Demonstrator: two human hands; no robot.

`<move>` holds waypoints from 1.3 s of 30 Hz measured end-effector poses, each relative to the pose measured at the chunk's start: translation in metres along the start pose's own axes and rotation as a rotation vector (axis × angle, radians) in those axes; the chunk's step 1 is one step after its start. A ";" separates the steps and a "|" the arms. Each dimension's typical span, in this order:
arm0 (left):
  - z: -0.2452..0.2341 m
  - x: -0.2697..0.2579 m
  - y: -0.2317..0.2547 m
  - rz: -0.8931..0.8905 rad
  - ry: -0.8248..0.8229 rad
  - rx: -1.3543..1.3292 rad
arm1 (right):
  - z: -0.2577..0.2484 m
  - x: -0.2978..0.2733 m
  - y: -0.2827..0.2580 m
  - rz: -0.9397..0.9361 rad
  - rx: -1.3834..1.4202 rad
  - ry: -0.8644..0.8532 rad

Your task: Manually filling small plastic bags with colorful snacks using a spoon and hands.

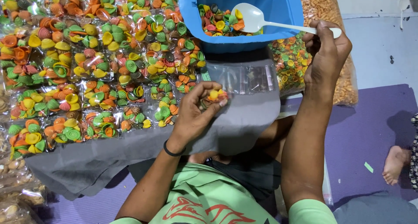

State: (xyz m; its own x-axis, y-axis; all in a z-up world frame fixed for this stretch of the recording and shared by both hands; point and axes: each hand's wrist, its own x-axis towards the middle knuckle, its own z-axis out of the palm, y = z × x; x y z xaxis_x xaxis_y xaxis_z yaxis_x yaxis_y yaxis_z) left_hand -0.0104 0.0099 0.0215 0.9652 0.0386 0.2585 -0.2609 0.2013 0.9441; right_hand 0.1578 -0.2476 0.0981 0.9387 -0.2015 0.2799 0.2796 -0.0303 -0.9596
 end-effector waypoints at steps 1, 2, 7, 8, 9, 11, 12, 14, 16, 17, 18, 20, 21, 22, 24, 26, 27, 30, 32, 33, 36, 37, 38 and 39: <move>0.001 0.000 0.005 0.000 0.000 0.000 | 0.001 0.000 -0.001 0.000 0.000 0.000; 0.003 0.000 0.010 -0.007 0.053 0.011 | 0.001 -0.001 -0.001 -0.002 0.001 0.000; 0.001 0.000 0.009 -0.032 0.057 -0.123 | -0.001 -0.002 -0.006 0.021 0.014 0.016; -0.001 0.001 0.010 -0.107 0.061 -0.164 | -0.001 -0.002 -0.007 0.023 0.010 0.015; -0.002 0.002 0.012 -0.182 0.065 -0.206 | -0.001 -0.002 -0.008 0.026 0.005 0.015; -0.003 0.003 0.012 -0.176 0.059 -0.220 | -0.002 -0.003 -0.011 0.026 0.006 0.014; -0.003 0.003 0.012 -0.172 0.057 -0.234 | -0.003 -0.004 -0.012 0.028 0.006 0.011; -0.003 0.003 0.013 -0.176 0.055 -0.228 | -0.007 -0.004 -0.012 0.025 0.043 0.002; -0.003 0.004 0.014 -0.180 0.054 -0.222 | -0.009 -0.006 -0.015 0.023 0.079 -0.007; -0.003 0.003 0.015 -0.188 0.055 -0.221 | -0.010 -0.008 -0.018 0.021 0.099 -0.016; -0.003 0.004 0.015 -0.194 0.055 -0.221 | -0.011 -0.010 -0.020 0.019 0.118 -0.024; -0.004 0.005 0.015 -0.191 0.053 -0.213 | -0.010 -0.017 -0.029 0.020 0.142 -0.031; -0.004 0.005 0.015 -0.187 0.051 -0.205 | -0.010 -0.020 -0.033 0.019 0.165 -0.038; -0.004 0.005 0.015 -0.188 0.051 -0.205 | -0.011 -0.022 -0.035 0.020 0.165 -0.039; -0.004 0.005 0.016 -0.192 0.039 -0.210 | -0.014 -0.027 -0.038 0.011 0.158 -0.074; -0.004 0.004 0.016 -0.189 0.039 -0.202 | -0.016 -0.031 -0.043 0.002 0.140 -0.085; -0.004 0.004 0.016 -0.186 0.040 -0.193 | -0.016 -0.033 -0.045 -0.007 0.121 -0.097; -0.005 0.004 0.015 -0.182 0.037 -0.186 | -0.018 -0.039 -0.050 -0.013 0.087 -0.109; -0.005 0.004 0.014 -0.180 0.039 -0.198 | -0.020 -0.043 -0.053 -0.024 0.060 -0.131; -0.005 0.004 0.014 -0.177 0.040 -0.209 | -0.021 -0.046 -0.055 -0.036 0.033 -0.151; -0.005 0.004 0.015 -0.181 0.040 -0.196 | -0.026 -0.052 -0.057 -0.098 -0.079 -0.257; -0.005 0.003 0.014 -0.181 0.040 -0.196 | -0.028 -0.054 -0.058 -0.098 -0.079 -0.257; -0.005 0.003 0.014 -0.182 0.041 -0.202 | -0.029 -0.055 -0.058 -0.130 -0.120 -0.314; -0.004 0.003 0.014 -0.182 0.042 -0.209 | -0.031 -0.057 -0.059 -0.163 -0.161 -0.371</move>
State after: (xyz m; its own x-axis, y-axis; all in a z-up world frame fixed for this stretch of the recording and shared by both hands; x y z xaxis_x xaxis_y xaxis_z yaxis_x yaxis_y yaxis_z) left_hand -0.0106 0.0169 0.0343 0.9969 0.0234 0.0754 -0.0784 0.4059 0.9105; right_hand 0.0819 -0.2649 0.1379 0.9019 0.1837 0.3910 0.4230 -0.1912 -0.8857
